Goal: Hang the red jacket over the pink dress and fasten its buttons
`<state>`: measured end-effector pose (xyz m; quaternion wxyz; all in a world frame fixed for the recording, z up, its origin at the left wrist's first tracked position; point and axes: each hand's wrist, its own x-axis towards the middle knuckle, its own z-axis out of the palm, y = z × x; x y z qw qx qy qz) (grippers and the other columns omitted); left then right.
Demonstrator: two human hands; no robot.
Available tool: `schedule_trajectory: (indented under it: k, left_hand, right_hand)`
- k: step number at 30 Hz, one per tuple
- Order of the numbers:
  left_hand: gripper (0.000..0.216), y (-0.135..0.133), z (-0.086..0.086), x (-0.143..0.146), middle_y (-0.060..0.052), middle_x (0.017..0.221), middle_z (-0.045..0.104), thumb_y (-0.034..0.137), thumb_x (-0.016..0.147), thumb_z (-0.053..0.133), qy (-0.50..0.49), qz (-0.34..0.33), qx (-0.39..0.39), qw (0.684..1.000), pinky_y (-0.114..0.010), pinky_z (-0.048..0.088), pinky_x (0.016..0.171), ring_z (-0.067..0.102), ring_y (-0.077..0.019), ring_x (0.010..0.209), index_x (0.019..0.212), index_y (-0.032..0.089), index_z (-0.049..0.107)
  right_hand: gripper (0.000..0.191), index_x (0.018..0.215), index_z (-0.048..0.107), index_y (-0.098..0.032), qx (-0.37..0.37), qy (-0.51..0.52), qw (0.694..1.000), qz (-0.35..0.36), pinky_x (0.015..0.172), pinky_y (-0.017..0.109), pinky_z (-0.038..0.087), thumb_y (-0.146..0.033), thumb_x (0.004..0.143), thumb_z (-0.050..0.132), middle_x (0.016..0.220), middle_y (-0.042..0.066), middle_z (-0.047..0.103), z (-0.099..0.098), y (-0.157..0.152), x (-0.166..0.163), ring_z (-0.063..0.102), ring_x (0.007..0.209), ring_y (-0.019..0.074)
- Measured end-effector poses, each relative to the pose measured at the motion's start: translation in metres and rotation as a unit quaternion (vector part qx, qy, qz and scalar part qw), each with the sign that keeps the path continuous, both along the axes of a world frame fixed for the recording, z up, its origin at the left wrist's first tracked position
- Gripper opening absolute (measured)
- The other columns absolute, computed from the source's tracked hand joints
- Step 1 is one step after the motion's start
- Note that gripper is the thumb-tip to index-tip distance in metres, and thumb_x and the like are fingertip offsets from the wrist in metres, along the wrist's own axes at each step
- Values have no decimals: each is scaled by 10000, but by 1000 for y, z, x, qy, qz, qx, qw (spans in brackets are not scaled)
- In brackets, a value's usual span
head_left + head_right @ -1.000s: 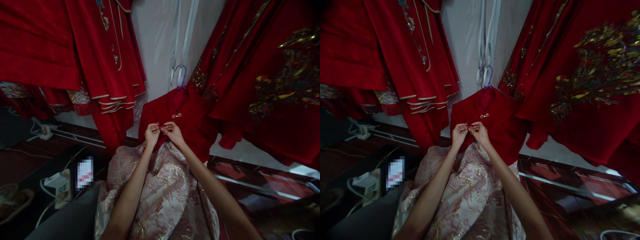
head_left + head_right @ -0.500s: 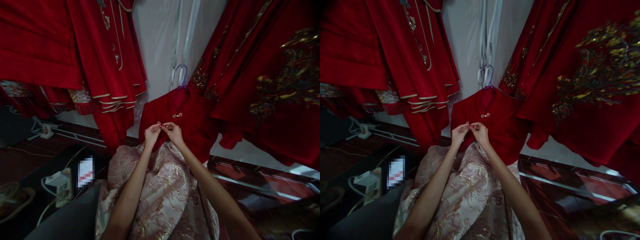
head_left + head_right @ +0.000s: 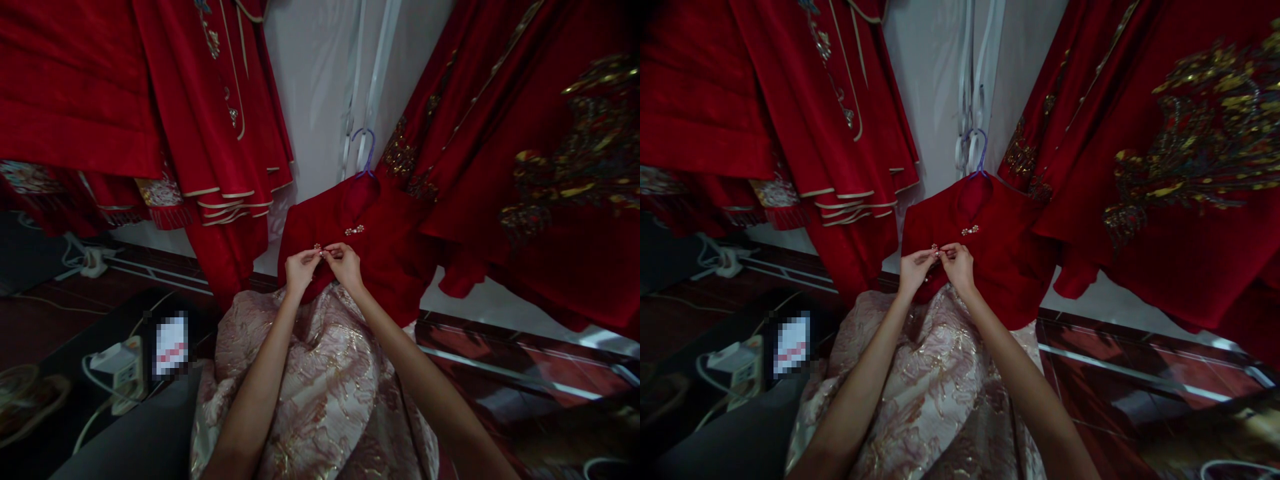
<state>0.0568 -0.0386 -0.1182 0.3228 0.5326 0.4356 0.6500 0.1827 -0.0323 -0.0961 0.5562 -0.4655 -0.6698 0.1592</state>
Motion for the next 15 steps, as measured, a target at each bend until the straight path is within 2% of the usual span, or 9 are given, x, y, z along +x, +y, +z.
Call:
schedule_trajectory:
  k: [5,7,10,12,15]
  left_hand:
    - [265,4,-2,3,-93,917,703,320,737,643,1,-6,45,999,-309,519,821,663,-156,812,917,127,671]
    - [281,6,-3,3,-95,944,688,313,750,629,-27,-33,52,998,-313,513,836,655,-148,837,964,130,637]
    - [294,6,-2,-8,-85,903,667,320,781,585,-66,-100,19,993,-324,522,803,651,-140,808,1006,131,572]
    - [278,1,2,-22,-71,881,645,312,772,598,-30,-149,-16,988,-309,522,770,641,-130,783,979,132,557]
    - [356,-11,9,-47,-52,905,611,270,672,709,114,-230,-72,964,-263,502,728,610,-109,773,971,142,565]
  right_hand:
    - [134,813,642,-167,-9,4,1000,11,660,245,511,-275,740,614,764,32,657,4,1,3,608,677,131]
    - [138,833,635,-168,-21,15,999,31,668,247,518,-272,746,610,765,29,665,6,1,8,622,678,129]
    - [167,912,620,-175,-48,32,996,71,693,251,529,-269,791,554,818,35,683,7,-9,21,648,720,127]
    - [178,930,619,-182,-59,15,995,78,714,253,530,-277,815,524,868,41,688,5,-23,36,656,764,129]
    - [174,915,626,-189,-74,-50,995,54,678,240,526,-286,820,517,892,43,684,-4,-47,60,652,744,127]
